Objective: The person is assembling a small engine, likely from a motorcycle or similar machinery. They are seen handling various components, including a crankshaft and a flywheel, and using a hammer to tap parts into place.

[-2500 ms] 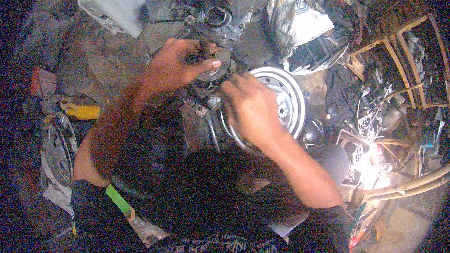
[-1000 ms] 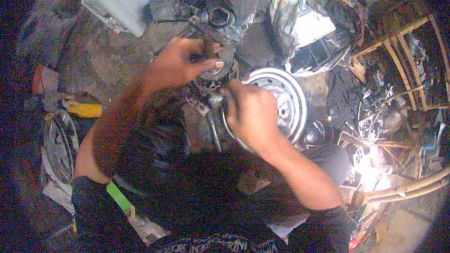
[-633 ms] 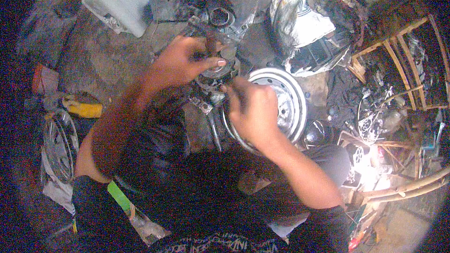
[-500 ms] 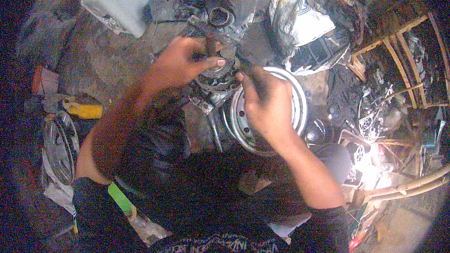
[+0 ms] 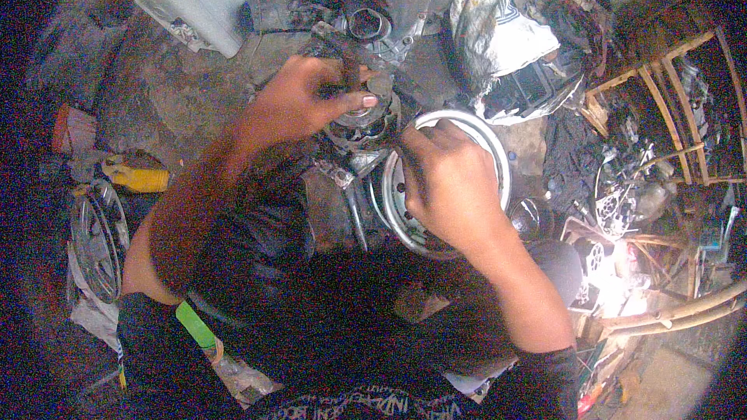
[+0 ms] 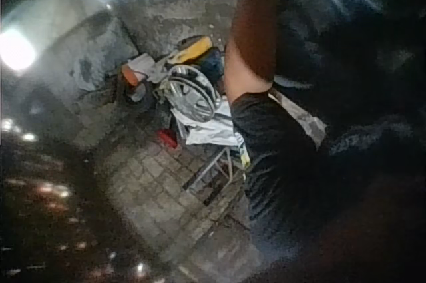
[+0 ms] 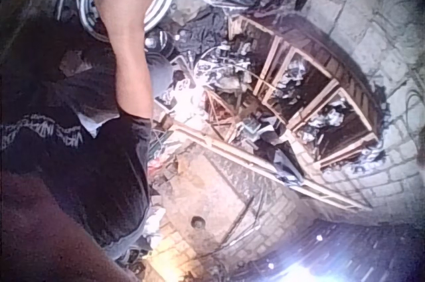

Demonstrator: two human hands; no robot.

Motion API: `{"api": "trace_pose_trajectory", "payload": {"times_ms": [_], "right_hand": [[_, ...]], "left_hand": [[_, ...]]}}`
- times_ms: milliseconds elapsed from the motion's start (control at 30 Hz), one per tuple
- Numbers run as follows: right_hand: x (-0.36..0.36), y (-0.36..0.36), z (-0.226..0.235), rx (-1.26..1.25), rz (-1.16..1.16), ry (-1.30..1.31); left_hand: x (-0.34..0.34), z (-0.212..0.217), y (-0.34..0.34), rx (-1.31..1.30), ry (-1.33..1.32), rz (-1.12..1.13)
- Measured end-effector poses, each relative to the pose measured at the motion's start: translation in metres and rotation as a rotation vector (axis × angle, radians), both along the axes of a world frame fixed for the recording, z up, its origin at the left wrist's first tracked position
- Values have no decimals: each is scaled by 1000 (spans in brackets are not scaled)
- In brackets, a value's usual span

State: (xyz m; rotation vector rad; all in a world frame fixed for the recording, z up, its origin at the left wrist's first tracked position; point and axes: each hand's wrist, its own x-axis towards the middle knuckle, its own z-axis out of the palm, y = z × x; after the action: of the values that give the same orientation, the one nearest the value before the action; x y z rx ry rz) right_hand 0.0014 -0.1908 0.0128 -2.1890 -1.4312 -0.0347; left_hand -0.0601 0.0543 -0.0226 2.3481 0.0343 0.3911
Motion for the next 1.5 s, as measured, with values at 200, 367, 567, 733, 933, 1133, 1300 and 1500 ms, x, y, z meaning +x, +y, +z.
{"api": "trace_pose_trajectory", "payload": {"times_ms": [200,367,567,733,933,1133,1300,1500], "right_hand": [[-5,3,9,-60,37,-262],[-8,10,-3,-103,53,-305],[-10,7,-21,9,28,-345],[-14,-4,-29,13,-25,-353],[-2,11,-14,-94,96,-353],[-5,0,-45,240,-19,-466],[12,-14,-31,155,-102,-355],[12,-21,-16,45,-56,-250]], "left_hand": [[0,3,-1,-11,7,-20],[1,5,-1,1,59,-6],[-1,3,-3,43,49,37],[-2,-3,-6,110,-63,67],[2,6,-4,154,91,61],[6,18,-4,76,289,50],[4,20,-3,37,303,47],[1,29,-10,106,352,124]]}}
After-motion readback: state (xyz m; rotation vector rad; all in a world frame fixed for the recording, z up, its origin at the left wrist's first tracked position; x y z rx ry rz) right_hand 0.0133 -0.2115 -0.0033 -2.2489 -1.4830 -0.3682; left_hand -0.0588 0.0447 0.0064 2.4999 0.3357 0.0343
